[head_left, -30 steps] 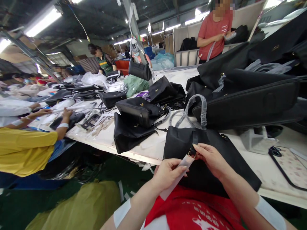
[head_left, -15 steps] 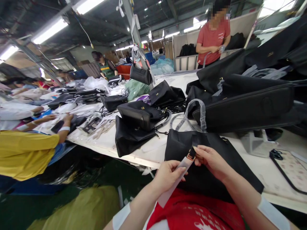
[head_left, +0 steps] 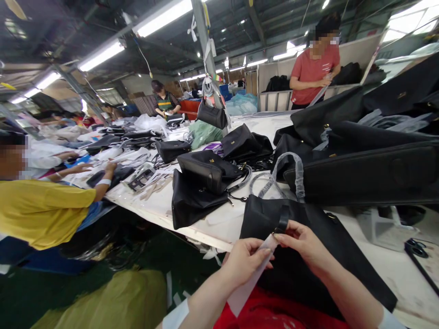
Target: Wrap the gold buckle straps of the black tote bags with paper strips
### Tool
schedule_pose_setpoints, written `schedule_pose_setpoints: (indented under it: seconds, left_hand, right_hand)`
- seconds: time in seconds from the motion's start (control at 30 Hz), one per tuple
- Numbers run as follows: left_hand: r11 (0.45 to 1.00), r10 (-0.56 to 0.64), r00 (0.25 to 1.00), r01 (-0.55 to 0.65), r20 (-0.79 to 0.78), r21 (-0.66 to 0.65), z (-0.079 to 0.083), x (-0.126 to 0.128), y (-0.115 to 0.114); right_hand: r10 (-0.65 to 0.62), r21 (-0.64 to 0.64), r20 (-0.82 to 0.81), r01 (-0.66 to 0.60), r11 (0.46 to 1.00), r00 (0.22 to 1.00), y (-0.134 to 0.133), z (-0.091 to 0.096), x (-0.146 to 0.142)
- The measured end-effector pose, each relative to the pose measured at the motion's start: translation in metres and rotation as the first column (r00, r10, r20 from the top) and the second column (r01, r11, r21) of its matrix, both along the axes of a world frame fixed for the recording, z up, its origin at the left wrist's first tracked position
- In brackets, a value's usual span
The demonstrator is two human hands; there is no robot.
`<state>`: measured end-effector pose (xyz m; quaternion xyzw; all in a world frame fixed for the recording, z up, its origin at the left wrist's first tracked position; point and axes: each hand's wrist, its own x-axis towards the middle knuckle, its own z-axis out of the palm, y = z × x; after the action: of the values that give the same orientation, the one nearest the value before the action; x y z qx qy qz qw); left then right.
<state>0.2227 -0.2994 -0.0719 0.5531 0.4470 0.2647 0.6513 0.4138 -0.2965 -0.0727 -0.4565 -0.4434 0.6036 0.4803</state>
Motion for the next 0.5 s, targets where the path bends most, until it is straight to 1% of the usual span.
schedule_pose_setpoints:
  seconds: [0.07,0.13,0.23,0.3,0.4,0.5]
  left_hand:
    - [1.000,0.005,1.000,-0.005,0.017,-0.024,0.0005,0.0005,0.0004]
    - [0.999,-0.012,1.000,0.012,0.001,-0.035,0.0016,-0.0001,0.0008]
    - [0.998,-0.069,0.996,0.069,-0.062,-0.002,0.0047,-0.0025,0.0017]
    - [0.995,-0.097,0.993,0.100,-0.073,0.031,0.0064,-0.0039,0.0026]
    - [0.994,-0.106,0.994,0.106,0.005,0.001,0.0079,-0.0024,0.0037]
    - [0.996,-0.062,0.994,0.067,0.090,-0.060,0.0094,0.0031,0.0043]
  right_hand:
    - [0.006,0.013,0.010,-0.006,1.000,1.000,0.0020,-0.0034,0.0005]
    - [0.024,0.012,0.030,-0.024,1.000,0.999,0.0041,-0.0056,0.0008]
    - [0.052,0.019,0.063,-0.054,0.998,0.997,0.0062,-0.0057,0.0012]
    - [0.060,0.020,0.064,-0.061,0.998,0.996,0.0069,-0.0048,0.0014]
    - [0.050,0.004,0.053,-0.050,0.999,0.997,0.0075,-0.0039,0.0017]
    - [0.049,-0.003,0.051,-0.049,0.999,0.998,0.0068,-0.0040,0.0011]
